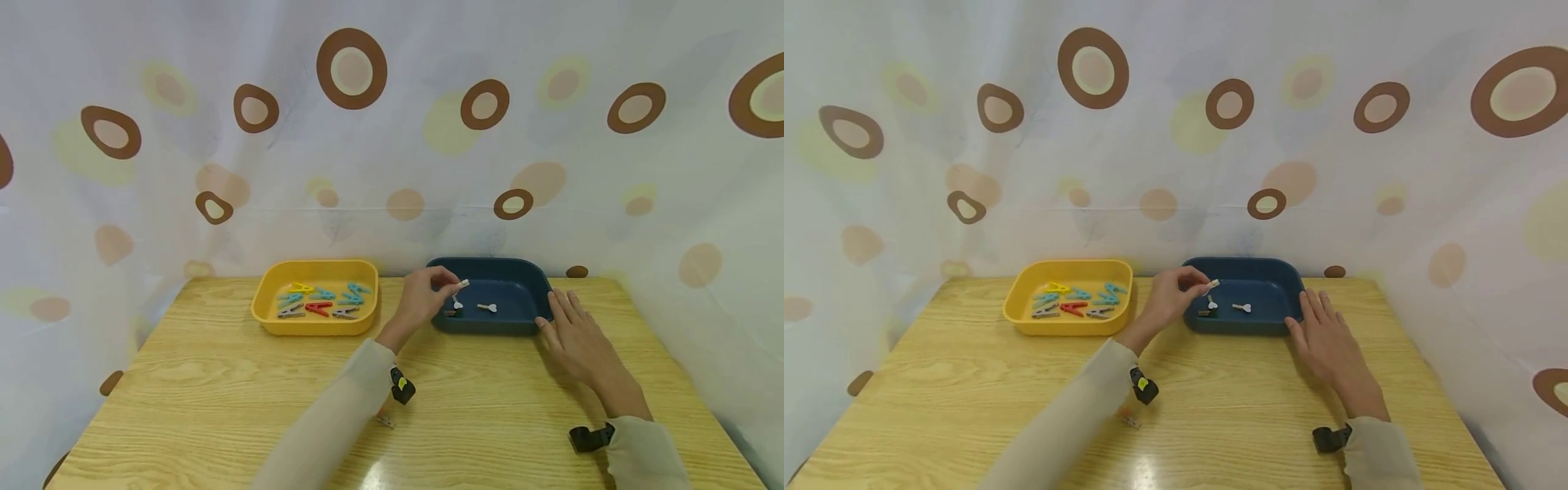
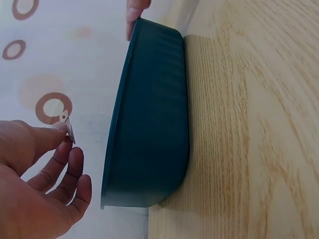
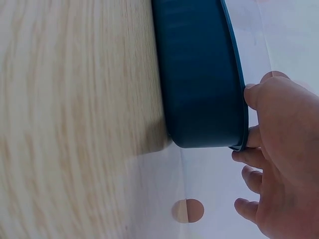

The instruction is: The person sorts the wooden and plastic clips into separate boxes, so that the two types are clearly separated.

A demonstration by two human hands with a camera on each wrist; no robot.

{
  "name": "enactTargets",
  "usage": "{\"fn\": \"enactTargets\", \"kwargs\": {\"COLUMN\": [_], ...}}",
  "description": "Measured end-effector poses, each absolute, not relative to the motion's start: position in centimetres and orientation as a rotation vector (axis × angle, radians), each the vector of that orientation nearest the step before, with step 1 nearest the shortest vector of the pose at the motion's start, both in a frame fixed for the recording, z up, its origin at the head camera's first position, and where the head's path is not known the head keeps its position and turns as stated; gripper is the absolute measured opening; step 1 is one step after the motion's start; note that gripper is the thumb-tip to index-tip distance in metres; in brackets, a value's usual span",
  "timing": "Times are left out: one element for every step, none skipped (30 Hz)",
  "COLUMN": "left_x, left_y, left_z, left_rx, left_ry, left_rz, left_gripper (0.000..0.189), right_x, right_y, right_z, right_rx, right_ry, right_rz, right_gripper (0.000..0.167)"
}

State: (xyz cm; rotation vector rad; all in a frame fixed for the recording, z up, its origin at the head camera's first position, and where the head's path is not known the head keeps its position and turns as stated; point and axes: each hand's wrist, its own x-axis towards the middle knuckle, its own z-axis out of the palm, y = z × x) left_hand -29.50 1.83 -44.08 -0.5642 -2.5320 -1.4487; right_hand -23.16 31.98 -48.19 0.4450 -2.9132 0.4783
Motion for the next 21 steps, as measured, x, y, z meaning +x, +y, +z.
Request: {"fn": "enactTargets", "kwargs": {"left_x": [-29.6,-29.8,-29.9,-30.1,-30.2,-30.4,-30.6,-30.7,-30.8,-31.0,-31.1,-31.3,-31.4,-31.5,-31.7,-31.9,-32.0,-32.1,-32.3,-32.4,-32.5], "left_y": [2.0,2.1,2.2,2.3,2.5,2.6,2.6,2.6,2.7,2.7,2.8,3.0,3.1,3.4,3.6,3.8,4.1,4.3,4.5,4.7,4.8], "left_z": [-44.1,-44.2,-44.2,-44.3,-44.4,-44.5,-44.6,-44.6,-44.6,-44.7,-44.7,-44.7,-44.7,-44.7,-44.7,-44.8,-44.9,-44.9,-45.0,-45.1,-45.1], "left_rx": [-0.561,-0.56,-0.563,-0.571,-0.581,-0.596,-0.609,-0.619,-0.627,-0.63,-0.63,-0.63,-0.627,-0.626,-0.629,-0.634,-0.641,-0.642,-0.64,-0.632,-0.615], "left_ry": [-2.533,-2.53,-2.527,-2.521,-2.516,-2.507,-2.5,-2.493,-2.487,-2.481,-2.478,-2.472,-2.471,-2.471,-2.472,-2.473,-2.477,-2.482,-2.487,-2.492,-2.496], "left_rz": [-1.448,-1.448,-1.446,-1.449,-1.446,-1.446,-1.443,-1.445,-1.45,-1.452,-1.448,-1.454,-1.456,-1.459,-1.455,-1.456,-1.454,-1.46,-1.464,-1.473,-1.491], "left_gripper": [0.006,0.006,0.006,0.006,0.006,0.006,0.007,0.007,0.007,0.008,0.008,0.008,0.008,0.009,0.009,0.009,0.01,0.01,0.01,0.01,0.01], "right_x": [-23.2,-23.2,-23.2,-23.2,-23.2,-23.2,-23.3,-23.4,-23.4,-23.5,-23.6,-23.6,-23.6,-23.6,-23.6,-23.5,-23.4,-23.4,-23.4,-23.4,-23.4], "right_y": [32.0,32.0,32.0,32.0,32.1,32.1,32.0,31.9,31.8,31.8,31.7,31.6,31.6,31.6,31.6,31.6,31.7,31.8,31.9,31.9,31.9], "right_z": [-48.2,-48.3,-48.3,-48.3,-48.3,-48.3,-48.3,-48.4,-48.4,-48.4,-48.4,-48.4,-48.4,-48.4,-48.4,-48.4,-48.5,-48.5,-48.5,-48.5,-48.4], "right_rx": [0.445,0.446,0.447,0.448,0.448,0.446,0.448,0.448,0.449,0.451,0.455,0.458,0.462,0.461,0.461,0.46,0.459,0.458,0.459,0.461,0.469], "right_ry": [-2.912,-2.912,-2.911,-2.912,-2.913,-2.914,-2.915,-2.918,-2.919,-2.92,-2.921,-2.918,-2.913,-2.911,-2.907,-2.903,-2.899,-2.897,-2.895,-2.897,-2.893], "right_rz": [0.476,0.477,0.477,0.477,0.478,0.478,0.48,0.483,0.488,0.493,0.499,0.502,0.5,0.501,0.504,0.506,0.504,0.505,0.507,0.516,0.518], "right_gripper": [0.071,0.071,0.071,0.071,0.071,0.071,0.071,0.071,0.071,0.071,0.071,0.071,0.071,0.071,0.071,0.07,0.07,0.07,0.07,0.07,0.07]}}
